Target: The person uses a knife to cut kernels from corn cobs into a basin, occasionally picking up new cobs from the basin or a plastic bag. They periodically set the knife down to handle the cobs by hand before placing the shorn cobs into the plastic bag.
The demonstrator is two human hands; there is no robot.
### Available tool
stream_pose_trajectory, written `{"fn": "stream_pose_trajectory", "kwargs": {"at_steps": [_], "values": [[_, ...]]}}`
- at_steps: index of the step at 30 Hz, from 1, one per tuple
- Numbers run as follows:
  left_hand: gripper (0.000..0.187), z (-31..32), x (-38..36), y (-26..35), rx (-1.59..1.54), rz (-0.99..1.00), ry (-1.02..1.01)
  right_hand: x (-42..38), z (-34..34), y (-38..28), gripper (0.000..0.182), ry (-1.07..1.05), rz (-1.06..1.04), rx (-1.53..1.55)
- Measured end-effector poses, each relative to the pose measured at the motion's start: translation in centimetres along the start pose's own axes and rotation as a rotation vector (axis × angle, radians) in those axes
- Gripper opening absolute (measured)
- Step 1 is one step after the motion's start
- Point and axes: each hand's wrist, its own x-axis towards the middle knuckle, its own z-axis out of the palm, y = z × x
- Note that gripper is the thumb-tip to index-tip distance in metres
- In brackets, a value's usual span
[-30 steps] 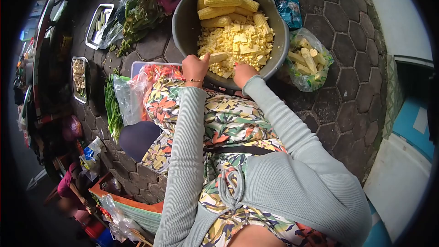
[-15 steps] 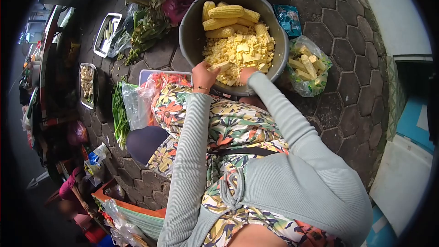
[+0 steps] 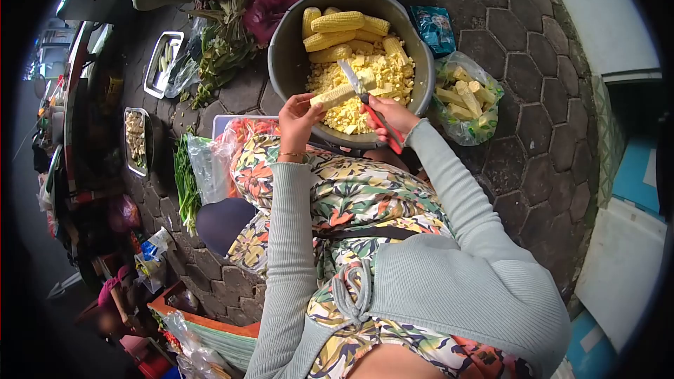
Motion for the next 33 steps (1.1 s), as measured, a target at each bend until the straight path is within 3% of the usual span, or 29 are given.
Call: {"fn": "stream_pose_trajectory", "kwargs": {"at_steps": [2,6,10,13,17,23,25,29,33], "values": [[0.026,-0.1,0.0,0.6,-0.11,-0.058,0.019,-0.7,0.5,0.0,0.037,-0.154,-0.034,0.259],[0.025,-0.8,0.8,0.7,-0.248,-0.12,0.074,-3.2,-0.9,2.3,0.037,-0.288,-0.023,0.29],[0.024,0.2,0.8,1.1,-0.19,-0.065,0.142,-7.0,-1.8,2.3,0.035,-0.067,0.044,0.138],[0.021,1.1,0.8,1.3,-0.072,-0.001,0.116,-6.3,-0.6,1.3,0.033,-0.061,-0.054,-0.037],[0.022,2.2,0.4,2.0,-0.013,-0.011,0.105,-4.1,-0.6,1.3,0.033,-0.001,-0.11,0.027],[0.023,5.2,1.4,3.9,0.064,0.077,0.108,-7.1,-5.9,2.0,0.037,0.611,-0.297,-0.285],[0.025,8.2,2.0,4.0,0.213,0.1,-0.052,-9.7,-8.5,1.6,0.036,0.779,-0.354,-0.323],[0.027,16.7,4.1,1.1,0.711,0.422,-0.107,-14.1,-11.2,0.4,0.034,0.93,-0.424,-0.312],[0.027,24.8,4.7,-1.2,0.739,0.332,-0.211,-17.1,-10.9,0.5,0.032,0.961,-0.47,-0.306]]}}
